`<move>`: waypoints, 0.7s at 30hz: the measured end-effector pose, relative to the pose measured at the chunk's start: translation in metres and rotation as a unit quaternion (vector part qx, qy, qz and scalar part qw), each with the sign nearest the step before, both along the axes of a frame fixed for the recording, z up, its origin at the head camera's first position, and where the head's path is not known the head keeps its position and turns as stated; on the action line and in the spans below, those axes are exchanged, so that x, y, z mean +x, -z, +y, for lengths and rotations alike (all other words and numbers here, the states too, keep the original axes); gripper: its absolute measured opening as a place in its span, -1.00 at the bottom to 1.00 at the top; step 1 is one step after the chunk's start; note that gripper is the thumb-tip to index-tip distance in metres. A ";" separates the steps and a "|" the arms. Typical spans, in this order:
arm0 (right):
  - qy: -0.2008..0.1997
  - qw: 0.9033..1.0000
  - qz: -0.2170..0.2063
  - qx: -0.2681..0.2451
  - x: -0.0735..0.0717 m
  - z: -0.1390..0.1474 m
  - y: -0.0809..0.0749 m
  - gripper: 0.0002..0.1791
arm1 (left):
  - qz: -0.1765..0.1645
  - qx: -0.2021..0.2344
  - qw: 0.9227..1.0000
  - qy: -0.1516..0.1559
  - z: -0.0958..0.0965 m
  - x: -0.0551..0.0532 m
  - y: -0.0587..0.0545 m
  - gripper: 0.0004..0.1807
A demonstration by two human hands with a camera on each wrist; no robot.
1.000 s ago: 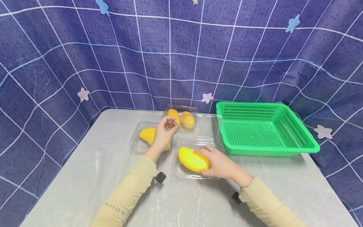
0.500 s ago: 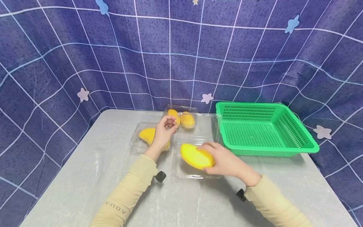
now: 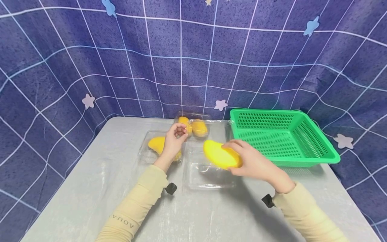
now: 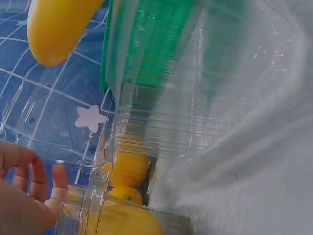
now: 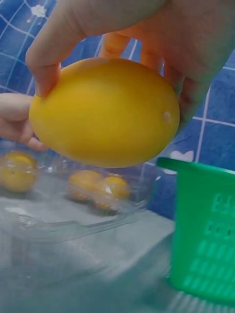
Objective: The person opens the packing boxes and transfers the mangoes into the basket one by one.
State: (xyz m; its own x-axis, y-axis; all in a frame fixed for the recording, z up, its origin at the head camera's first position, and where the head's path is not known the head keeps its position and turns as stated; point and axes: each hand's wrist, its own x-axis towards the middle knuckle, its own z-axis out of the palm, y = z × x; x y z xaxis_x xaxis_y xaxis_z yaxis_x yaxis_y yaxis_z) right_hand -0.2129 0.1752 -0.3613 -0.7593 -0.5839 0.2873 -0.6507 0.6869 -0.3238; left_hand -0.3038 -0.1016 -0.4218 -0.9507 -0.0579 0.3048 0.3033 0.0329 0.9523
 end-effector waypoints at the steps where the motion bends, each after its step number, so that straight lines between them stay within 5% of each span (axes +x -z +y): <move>1: 0.004 1.000 0.003 -0.002 -0.001 0.003 -0.001 -0.25 | 0.001 0.000 1.000 0.000 0.000 0.000 0.000 -0.66; 21: 0.111 0.989 0.088 -0.029 -0.015 0.044 -0.010 -0.29 | -0.002 -0.001 1.000 0.000 -0.001 -0.002 0.002 -0.67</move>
